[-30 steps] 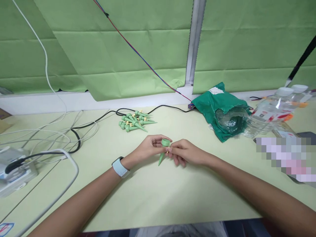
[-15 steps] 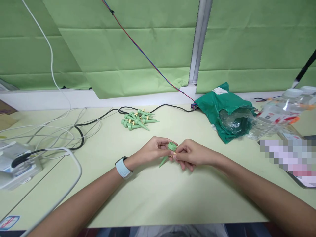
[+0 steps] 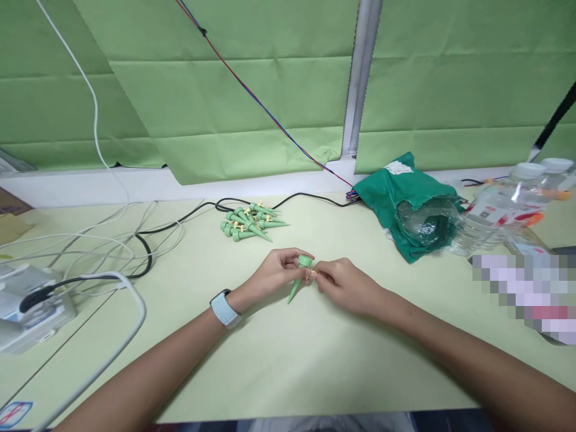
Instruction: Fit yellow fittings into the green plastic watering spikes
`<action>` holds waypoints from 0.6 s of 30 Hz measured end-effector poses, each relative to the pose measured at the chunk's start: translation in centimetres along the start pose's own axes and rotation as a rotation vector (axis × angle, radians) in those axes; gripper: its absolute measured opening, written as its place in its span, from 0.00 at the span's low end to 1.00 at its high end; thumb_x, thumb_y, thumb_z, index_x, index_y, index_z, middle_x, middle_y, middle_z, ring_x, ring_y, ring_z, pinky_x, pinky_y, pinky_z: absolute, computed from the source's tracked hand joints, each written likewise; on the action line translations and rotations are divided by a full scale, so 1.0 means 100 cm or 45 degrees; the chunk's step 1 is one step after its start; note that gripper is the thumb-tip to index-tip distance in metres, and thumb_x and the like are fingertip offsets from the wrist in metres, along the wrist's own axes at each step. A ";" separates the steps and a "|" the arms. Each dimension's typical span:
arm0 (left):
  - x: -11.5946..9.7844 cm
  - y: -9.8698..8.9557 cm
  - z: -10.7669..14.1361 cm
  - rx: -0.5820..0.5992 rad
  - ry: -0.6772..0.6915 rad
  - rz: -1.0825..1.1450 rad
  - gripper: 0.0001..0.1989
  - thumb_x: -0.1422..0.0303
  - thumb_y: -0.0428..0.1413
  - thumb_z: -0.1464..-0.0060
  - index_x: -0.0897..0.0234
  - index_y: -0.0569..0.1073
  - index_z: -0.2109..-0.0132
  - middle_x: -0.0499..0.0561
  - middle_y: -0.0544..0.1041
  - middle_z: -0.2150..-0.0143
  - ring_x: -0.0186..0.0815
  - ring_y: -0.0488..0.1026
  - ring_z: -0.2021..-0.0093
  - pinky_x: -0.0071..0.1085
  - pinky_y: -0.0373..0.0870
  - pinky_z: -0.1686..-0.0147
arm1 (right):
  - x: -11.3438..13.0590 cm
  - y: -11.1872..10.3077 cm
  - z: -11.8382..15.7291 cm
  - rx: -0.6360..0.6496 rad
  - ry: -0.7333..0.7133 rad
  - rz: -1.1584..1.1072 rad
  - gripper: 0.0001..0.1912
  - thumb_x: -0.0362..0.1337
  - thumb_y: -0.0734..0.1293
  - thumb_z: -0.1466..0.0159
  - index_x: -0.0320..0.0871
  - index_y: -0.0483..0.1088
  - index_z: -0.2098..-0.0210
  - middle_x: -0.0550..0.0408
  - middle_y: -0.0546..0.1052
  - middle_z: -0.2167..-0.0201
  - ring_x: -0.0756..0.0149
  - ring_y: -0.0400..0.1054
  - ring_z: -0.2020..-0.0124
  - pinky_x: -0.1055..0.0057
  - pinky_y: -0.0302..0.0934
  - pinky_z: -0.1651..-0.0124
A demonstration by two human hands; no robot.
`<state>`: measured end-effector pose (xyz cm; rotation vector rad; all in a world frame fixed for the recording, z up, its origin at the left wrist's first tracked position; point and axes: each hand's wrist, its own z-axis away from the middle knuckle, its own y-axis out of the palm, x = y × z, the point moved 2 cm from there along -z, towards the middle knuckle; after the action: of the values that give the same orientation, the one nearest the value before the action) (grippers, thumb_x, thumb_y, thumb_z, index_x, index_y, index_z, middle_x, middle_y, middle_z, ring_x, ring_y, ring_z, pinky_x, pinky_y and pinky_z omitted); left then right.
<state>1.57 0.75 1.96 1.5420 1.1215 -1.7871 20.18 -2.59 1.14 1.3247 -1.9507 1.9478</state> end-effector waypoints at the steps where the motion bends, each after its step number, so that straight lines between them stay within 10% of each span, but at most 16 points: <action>1: 0.001 0.000 0.000 -0.008 0.007 -0.017 0.16 0.65 0.62 0.45 0.67 0.78 0.51 0.55 0.81 0.66 0.39 0.78 0.65 0.33 0.71 0.64 | -0.003 -0.001 -0.001 0.039 0.042 -0.157 0.16 0.38 0.58 0.28 0.42 0.73 0.66 0.55 0.78 0.73 0.70 0.68 0.76 0.74 0.55 0.71; 6: 0.000 0.002 -0.001 0.003 0.020 -0.068 0.11 0.67 0.62 0.46 0.67 0.78 0.56 0.52 0.80 0.69 0.36 0.76 0.69 0.30 0.68 0.67 | -0.010 0.003 -0.004 0.172 0.198 -0.525 0.13 0.39 0.61 0.31 0.41 0.73 0.67 0.56 0.78 0.75 0.73 0.66 0.83 0.75 0.57 0.76; 13: -0.002 0.003 0.000 0.017 0.017 0.112 0.10 0.69 0.61 0.46 0.67 0.78 0.57 0.52 0.78 0.68 0.36 0.75 0.68 0.31 0.70 0.64 | -0.006 0.008 0.000 -0.282 -0.109 -0.026 0.07 0.34 0.65 0.35 0.42 0.71 0.69 0.57 0.74 0.76 0.71 0.63 0.76 0.73 0.52 0.70; 18: 0.000 0.003 0.000 0.010 0.045 0.179 0.11 0.67 0.62 0.45 0.67 0.79 0.55 0.51 0.77 0.69 0.35 0.73 0.68 0.30 0.68 0.65 | -0.014 0.009 -0.006 0.087 0.110 -0.612 0.14 0.44 0.62 0.30 0.42 0.73 0.64 0.56 0.76 0.75 0.71 0.65 0.78 0.75 0.56 0.73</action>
<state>1.80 0.65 1.85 1.6207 0.9973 -1.6790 20.20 -1.53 -0.22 1.5212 -1.3713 1.8045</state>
